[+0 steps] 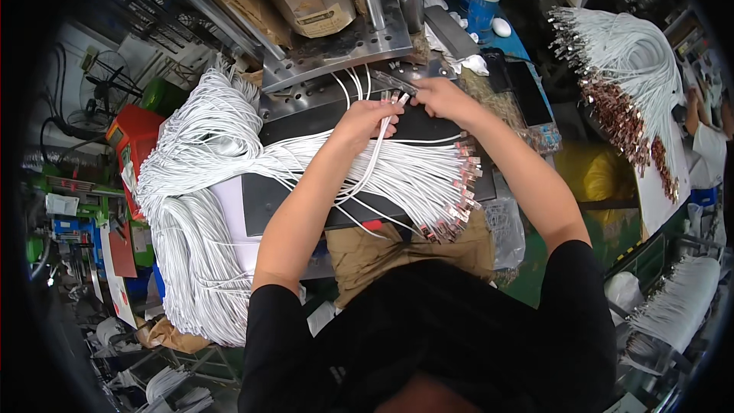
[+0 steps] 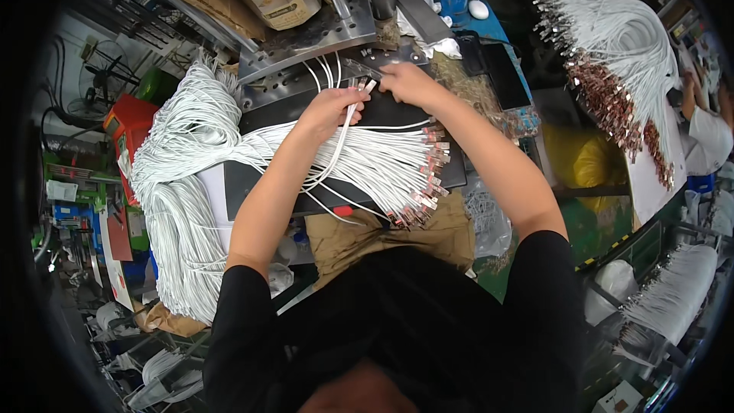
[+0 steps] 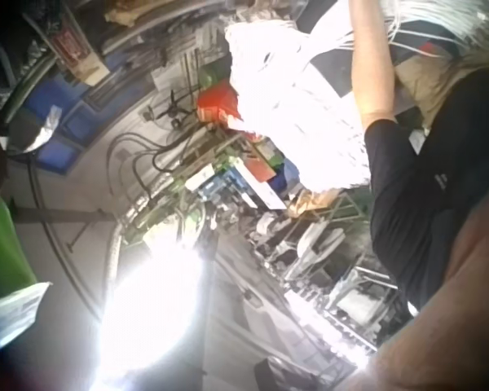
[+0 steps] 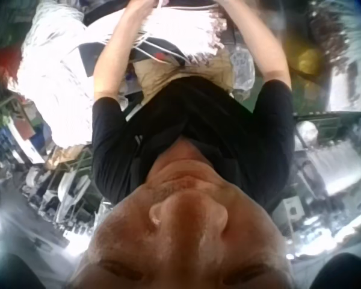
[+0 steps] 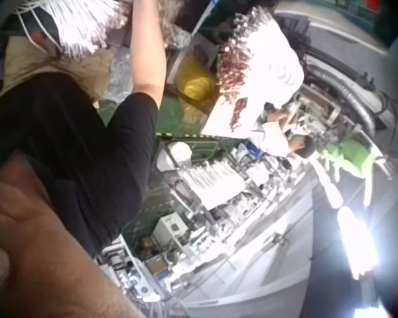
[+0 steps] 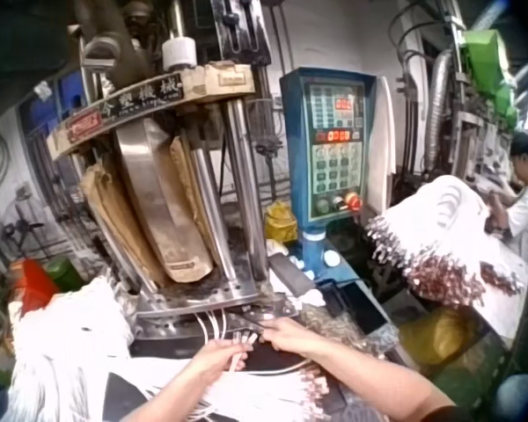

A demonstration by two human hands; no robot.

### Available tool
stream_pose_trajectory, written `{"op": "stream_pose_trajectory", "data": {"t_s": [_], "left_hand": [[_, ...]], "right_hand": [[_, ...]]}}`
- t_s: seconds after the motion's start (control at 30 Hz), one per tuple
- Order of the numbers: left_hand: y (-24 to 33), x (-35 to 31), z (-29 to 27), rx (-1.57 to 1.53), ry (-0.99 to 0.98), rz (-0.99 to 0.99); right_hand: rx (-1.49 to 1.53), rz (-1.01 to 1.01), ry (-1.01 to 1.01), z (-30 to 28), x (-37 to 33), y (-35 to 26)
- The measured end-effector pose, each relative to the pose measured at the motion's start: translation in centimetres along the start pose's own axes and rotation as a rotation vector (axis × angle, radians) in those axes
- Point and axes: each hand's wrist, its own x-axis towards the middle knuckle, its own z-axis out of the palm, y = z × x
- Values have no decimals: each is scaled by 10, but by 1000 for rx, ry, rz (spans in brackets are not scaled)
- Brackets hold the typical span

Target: Organizing and inserting individual wires into a processing machine for assembly.

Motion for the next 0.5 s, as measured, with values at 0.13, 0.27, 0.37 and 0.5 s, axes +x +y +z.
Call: {"op": "stream_pose_trajectory", "data": {"t_s": [0.13, 0.27, 0.37, 0.5], "left_hand": [[5, 8, 6, 97, -19, -25], [6, 9, 13, 103, 7, -8], [5, 8, 17, 87, 8, 4], [5, 6, 22, 55, 5, 37]], "right_hand": [[505, 248, 37, -6, 15, 14], [334, 140, 166, 9, 16, 20], [259, 86, 231, 16, 15, 21], [101, -107, 262, 14, 18, 36]]}}
